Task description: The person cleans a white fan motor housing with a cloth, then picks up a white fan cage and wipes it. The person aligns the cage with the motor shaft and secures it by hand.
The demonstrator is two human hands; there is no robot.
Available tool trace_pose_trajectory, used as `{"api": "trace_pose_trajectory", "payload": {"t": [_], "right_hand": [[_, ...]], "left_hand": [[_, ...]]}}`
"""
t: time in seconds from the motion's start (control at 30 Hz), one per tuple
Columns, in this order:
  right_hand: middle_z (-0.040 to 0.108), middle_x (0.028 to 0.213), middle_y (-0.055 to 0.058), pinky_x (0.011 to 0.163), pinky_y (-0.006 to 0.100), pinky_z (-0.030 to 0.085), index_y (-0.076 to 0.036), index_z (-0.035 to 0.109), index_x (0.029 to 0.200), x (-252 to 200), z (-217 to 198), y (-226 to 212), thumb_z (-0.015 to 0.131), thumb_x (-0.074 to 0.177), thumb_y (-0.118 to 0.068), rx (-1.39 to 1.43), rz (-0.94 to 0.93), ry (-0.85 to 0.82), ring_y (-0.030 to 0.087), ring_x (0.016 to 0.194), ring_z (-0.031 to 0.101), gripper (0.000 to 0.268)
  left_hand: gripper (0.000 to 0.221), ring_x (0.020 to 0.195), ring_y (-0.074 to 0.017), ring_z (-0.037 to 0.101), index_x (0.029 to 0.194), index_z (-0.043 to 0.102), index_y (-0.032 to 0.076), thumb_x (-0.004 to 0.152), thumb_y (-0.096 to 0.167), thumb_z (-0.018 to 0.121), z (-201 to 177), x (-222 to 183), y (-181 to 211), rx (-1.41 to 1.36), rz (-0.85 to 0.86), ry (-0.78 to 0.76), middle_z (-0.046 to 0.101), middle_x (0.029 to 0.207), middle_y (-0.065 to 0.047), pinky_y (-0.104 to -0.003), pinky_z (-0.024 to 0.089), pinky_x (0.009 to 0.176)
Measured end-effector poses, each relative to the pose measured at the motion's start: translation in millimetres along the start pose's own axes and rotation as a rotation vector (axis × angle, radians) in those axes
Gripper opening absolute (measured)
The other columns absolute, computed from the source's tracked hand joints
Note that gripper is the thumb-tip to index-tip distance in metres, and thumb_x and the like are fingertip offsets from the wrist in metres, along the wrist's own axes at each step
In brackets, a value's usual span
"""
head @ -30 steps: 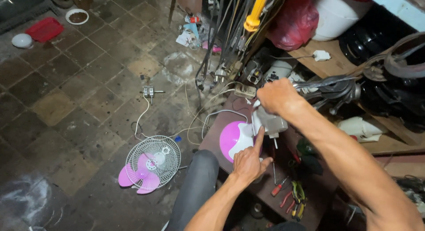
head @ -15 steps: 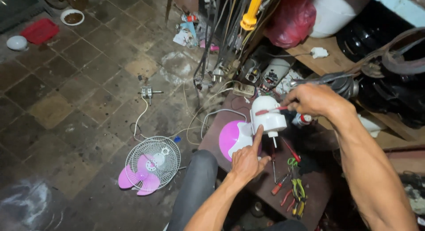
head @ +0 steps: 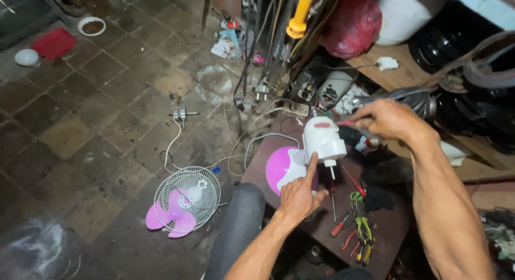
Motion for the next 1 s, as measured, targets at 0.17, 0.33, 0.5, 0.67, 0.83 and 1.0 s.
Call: {"api": "trace_pose_trajectory", "payload": {"t": [0.17,0.33,0.5,0.67,0.83,1.0], "right_hand": [[0.077,0.116,-0.01,0.093,0.037,0.052,-0.046,0.075,0.113,0.0,-0.1,-34.7,0.065,0.089,-0.036,-0.144,-0.107,0.001,0.018,0.108,0.07,0.027],[0.078,0.107,-0.006,0.097,0.041,0.056,-0.052,0.075,0.103,16.3,4.8,-64.0,0.064,0.088,-0.045,-0.375,-0.125,0.05,0.021,0.111,0.071,0.02],[0.08,0.097,-0.003,0.089,0.046,0.058,-0.049,0.076,0.102,44.2,3.8,-50.0,0.066,0.086,-0.049,-0.333,-0.141,0.125,0.024,0.1,0.074,0.019],[0.078,0.11,0.007,0.098,0.051,0.053,-0.037,0.078,0.108,8.4,-1.4,-36.5,0.064,0.09,-0.036,-0.037,-0.08,0.066,0.034,0.113,0.069,0.023],[0.073,0.122,0.018,0.107,0.054,0.046,-0.025,0.077,0.116,-16.2,2.7,-26.2,0.061,0.093,-0.029,0.218,-0.031,0.034,0.042,0.123,0.06,0.029],[0.074,0.121,0.013,0.107,0.054,0.046,-0.025,0.079,0.113,-28.8,8.7,-12.8,0.066,0.089,-0.031,0.359,0.013,0.087,0.039,0.124,0.061,0.027]], "left_hand": [[0.1,0.083,-0.0474,0.064,0.162,-0.001,0.032,0.089,0.035,0.068,-14.0,-6.5,11.1,-0.027,-0.011,-0.056,0.067,0.086,-0.022,-0.056,0.048,0.076],[0.097,0.098,-0.0475,0.069,0.162,0.001,0.031,0.09,0.034,0.067,-19.1,-8.4,16.3,-0.046,-0.002,-0.065,0.069,0.098,-0.026,-0.058,0.05,0.09],[0.097,0.095,-0.0454,0.07,0.161,0.003,0.031,0.09,0.034,0.069,-20.2,-7.1,15.5,-0.038,0.003,-0.052,0.07,0.095,-0.023,-0.057,0.051,0.089],[0.096,0.094,-0.0447,0.071,0.162,0.006,0.029,0.09,0.031,0.069,-15.1,-9.8,11.9,-0.076,0.001,-0.068,0.07,0.095,-0.024,-0.057,0.051,0.09],[0.097,0.092,-0.044,0.071,0.162,0.003,0.029,0.09,0.034,0.068,-10.1,-6.7,8.0,-0.04,0.011,-0.075,0.07,0.093,-0.023,-0.054,0.052,0.086],[0.096,0.09,-0.0432,0.071,0.162,0.006,0.027,0.09,0.033,0.069,-14.2,-6.0,10.0,-0.038,0.023,-0.048,0.07,0.092,-0.023,-0.053,0.053,0.085]]}}
Point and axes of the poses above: each hand's wrist, its own x-axis towards the middle knuckle, its own z-axis out of the palm, y = z × x, the point moved 8 cm from there along x, towards the middle knuckle
